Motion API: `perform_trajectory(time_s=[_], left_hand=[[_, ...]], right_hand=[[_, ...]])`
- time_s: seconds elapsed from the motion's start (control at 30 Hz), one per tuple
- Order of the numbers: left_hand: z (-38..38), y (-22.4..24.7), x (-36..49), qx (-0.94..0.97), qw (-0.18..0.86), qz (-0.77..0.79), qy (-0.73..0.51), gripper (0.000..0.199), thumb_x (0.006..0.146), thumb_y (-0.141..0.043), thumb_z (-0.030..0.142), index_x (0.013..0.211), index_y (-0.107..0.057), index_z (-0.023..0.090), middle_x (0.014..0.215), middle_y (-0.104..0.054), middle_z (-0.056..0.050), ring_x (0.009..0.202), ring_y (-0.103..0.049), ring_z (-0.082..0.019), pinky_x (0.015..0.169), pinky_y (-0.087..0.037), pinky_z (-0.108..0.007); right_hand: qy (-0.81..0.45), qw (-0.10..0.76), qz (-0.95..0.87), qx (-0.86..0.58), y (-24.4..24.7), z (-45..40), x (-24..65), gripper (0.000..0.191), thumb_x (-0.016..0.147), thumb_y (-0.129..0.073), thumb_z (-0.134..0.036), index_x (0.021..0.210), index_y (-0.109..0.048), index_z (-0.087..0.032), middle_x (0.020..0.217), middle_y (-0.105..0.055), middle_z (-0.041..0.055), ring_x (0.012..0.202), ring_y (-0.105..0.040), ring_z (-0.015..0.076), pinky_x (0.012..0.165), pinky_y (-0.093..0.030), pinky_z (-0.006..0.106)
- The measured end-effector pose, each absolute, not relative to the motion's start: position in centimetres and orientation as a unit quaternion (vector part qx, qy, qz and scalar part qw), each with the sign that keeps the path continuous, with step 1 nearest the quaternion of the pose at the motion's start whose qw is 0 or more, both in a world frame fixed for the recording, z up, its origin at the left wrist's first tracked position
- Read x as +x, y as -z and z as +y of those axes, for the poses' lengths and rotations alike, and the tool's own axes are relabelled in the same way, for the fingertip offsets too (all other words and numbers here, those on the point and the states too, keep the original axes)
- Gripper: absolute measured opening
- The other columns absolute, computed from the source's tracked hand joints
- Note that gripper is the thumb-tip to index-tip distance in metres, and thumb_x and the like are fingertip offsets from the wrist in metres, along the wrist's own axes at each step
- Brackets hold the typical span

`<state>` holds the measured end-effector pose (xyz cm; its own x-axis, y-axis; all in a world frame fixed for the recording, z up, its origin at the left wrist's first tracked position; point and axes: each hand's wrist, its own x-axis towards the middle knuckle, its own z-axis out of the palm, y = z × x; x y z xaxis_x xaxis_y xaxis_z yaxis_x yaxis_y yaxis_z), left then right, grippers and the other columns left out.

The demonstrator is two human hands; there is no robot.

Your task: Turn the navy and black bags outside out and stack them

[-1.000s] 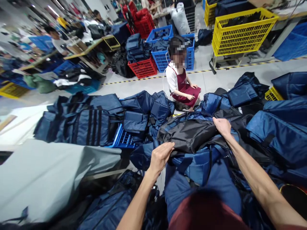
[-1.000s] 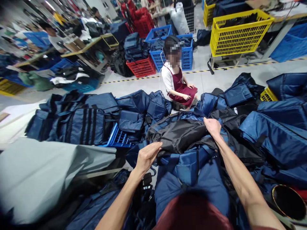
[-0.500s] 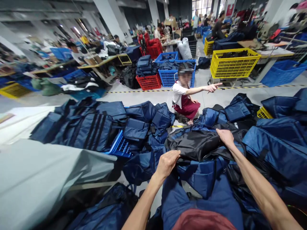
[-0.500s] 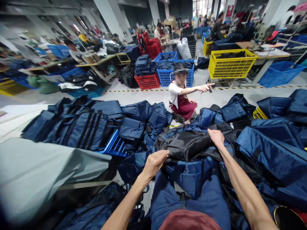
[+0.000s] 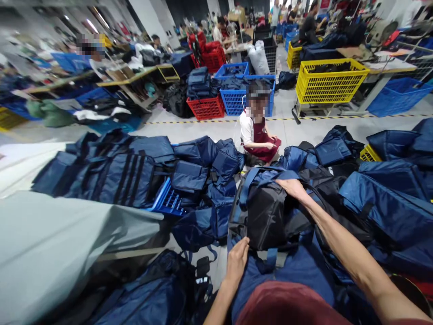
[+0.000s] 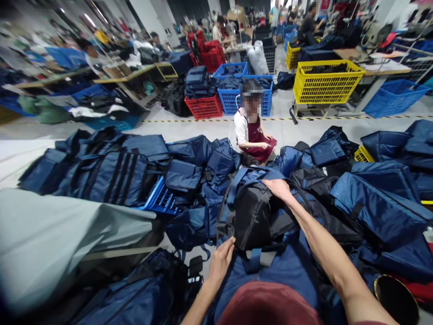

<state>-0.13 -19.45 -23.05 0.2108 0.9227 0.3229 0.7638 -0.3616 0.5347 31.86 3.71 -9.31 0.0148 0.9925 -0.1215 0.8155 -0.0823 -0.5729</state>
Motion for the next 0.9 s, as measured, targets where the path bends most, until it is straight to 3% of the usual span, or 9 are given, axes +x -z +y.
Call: perform_trajectory(time_s=[0.1,0.17,0.3,0.37,0.5,0.7,0.77,0.9], left_hand=[[-18.9,23.2,-0.3,0.772,0.138,0.548,-0.291,0.029,0.105,-0.055,0.015,0.123,-0.077,0.021,0.118,-0.085,-0.011,0.106,-0.085,-0.025,0.094,-0.072,-0.04],[-18.2,22.6,-0.9,0.785,0.143,0.543,-0.263,0.028,0.106,-0.055,0.014,0.123,-0.075,0.021,0.118,-0.085,-0.011,0.105,-0.085,-0.024,0.092,-0.071,-0.037],[-18.1,21.8,-0.9,0.815,0.154,0.519,-0.204,0.025,0.106,-0.053,0.013,0.119,-0.073,0.021,0.116,-0.084,-0.01,0.099,-0.084,-0.021,0.088,-0.069,-0.033],[-18.7,21.8,-0.2,0.821,0.155,0.514,-0.196,0.024,0.106,-0.052,0.013,0.115,-0.073,0.02,0.115,-0.084,-0.01,0.099,-0.084,-0.022,0.088,-0.069,-0.033],[-19.8,22.8,0.9,0.814,0.141,0.529,-0.194,0.031,0.103,-0.051,0.01,0.121,-0.073,0.022,0.118,-0.084,-0.011,0.105,-0.084,-0.025,0.092,-0.068,-0.037],[-20.0,25.2,2.3,0.813,0.144,0.54,-0.164,0.045,0.094,-0.053,-0.001,0.127,-0.074,0.021,0.123,-0.083,-0.012,0.112,-0.082,-0.026,0.098,-0.068,-0.039],[-19.8,25.7,3.2,0.815,0.151,0.541,-0.143,0.05,0.089,-0.054,-0.005,0.128,-0.074,0.019,0.122,-0.083,-0.014,0.112,-0.082,-0.027,0.099,-0.067,-0.04],[-19.6,26.4,4.0,0.817,0.154,0.542,-0.119,0.06,0.084,-0.053,-0.007,0.135,-0.072,0.02,0.128,-0.081,-0.014,0.119,-0.079,-0.029,0.103,-0.066,-0.044]], right_hand=[[-0.276,0.195,-0.613,-0.714,9.9,3.1,32.8,0.076,0.103,-0.041,-0.081,0.058,-0.054,-0.022,0.059,-0.054,0.0017,0.06,-0.049,0.0156,0.059,-0.03,0.029],[-0.246,0.234,-0.609,-0.716,9.5,2.2,32.9,0.074,0.104,-0.044,-0.08,0.059,-0.052,-0.022,0.06,-0.055,0.0011,0.061,-0.05,0.0153,0.061,-0.031,0.029],[-0.122,0.325,-0.701,-0.622,8.3,-0.2,32.9,0.058,0.114,-0.038,-0.066,0.093,-0.071,-0.023,0.096,-0.077,0.005,0.091,-0.066,0.021,0.083,-0.041,0.03],[-0.075,0.3,-0.729,-0.611,7.8,-1.2,33.0,0.055,0.117,-0.034,-0.06,0.105,-0.072,-0.022,0.106,-0.078,0.0089,0.1,-0.066,0.0241,0.09,-0.041,0.033],[-0.03,0.192,-0.73,-0.655,7.3,-1.6,32.9,0.058,0.119,-0.032,-0.055,0.087,-0.067,-0.022,0.09,-0.075,0.0104,0.088,-0.063,0.0252,0.082,-0.036,0.036],[-0.058,0.259,-0.737,-0.622,7.1,-1.6,31.8,0.043,0.117,-0.042,-0.048,0.093,-0.068,-0.022,0.093,-0.074,0.0078,0.094,-0.062,0.0259,0.087,-0.04,0.037],[-0.057,0.302,-0.736,-0.603,6.6,-2.8,31.6,0.036,0.116,-0.044,-0.043,0.102,-0.07,-0.021,0.104,-0.076,0.0103,0.103,-0.064,0.0283,0.094,-0.045,0.041],[-0.064,0.417,-0.754,-0.504,6.9,-8.5,31.9,0.031,0.113,-0.052,-0.036,0.138,-0.065,-0.025,0.139,-0.07,0.0116,0.134,-0.061,0.0286,0.116,-0.047,0.047]])
